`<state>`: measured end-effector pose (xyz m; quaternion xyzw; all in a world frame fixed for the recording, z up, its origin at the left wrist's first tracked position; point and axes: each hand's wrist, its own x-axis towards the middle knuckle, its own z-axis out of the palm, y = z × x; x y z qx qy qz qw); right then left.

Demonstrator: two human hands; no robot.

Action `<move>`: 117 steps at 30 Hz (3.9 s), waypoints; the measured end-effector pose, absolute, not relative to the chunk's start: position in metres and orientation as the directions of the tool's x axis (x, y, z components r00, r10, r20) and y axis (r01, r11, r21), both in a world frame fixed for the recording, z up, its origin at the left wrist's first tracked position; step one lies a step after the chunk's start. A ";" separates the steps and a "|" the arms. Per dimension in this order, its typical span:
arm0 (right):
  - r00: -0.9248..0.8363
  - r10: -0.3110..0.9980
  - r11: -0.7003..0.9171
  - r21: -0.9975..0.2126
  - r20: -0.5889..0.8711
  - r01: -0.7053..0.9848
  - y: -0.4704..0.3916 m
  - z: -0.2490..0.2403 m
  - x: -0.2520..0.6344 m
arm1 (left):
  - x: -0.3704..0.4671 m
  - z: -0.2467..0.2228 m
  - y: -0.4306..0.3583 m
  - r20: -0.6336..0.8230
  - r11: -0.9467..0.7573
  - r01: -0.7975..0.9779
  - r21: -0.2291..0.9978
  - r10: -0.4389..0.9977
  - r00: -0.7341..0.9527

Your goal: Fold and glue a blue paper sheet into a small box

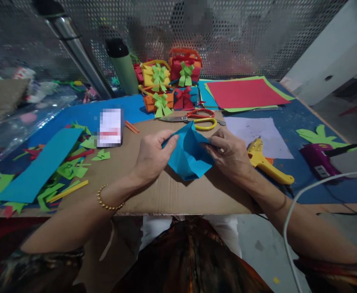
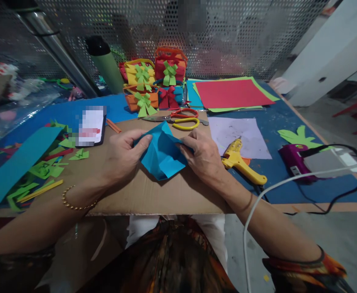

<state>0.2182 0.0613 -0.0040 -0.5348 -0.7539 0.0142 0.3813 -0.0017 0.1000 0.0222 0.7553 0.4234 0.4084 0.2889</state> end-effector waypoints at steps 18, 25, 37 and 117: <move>-0.106 0.944 0.273 -0.558 0.312 0.784 0.059 0.000 0.224 | -0.002 0.024 0.096 0.446 -0.545 0.435 0.717 0.838 0.315; -0.091 0.879 0.335 -0.471 0.467 0.816 0.059 -0.002 0.219 | -0.002 0.023 0.097 0.435 -0.540 0.436 0.720 0.841 0.322; -0.257 0.797 0.553 -0.488 0.547 0.676 0.050 0.008 0.211 | -0.001 0.021 0.096 0.418 -0.565 0.386 0.729 0.814 0.402; -0.063 0.978 0.208 -0.874 0.201 0.440 0.055 0.020 0.219 | 0.003 0.030 0.089 0.137 -0.396 0.354 0.847 0.807 0.574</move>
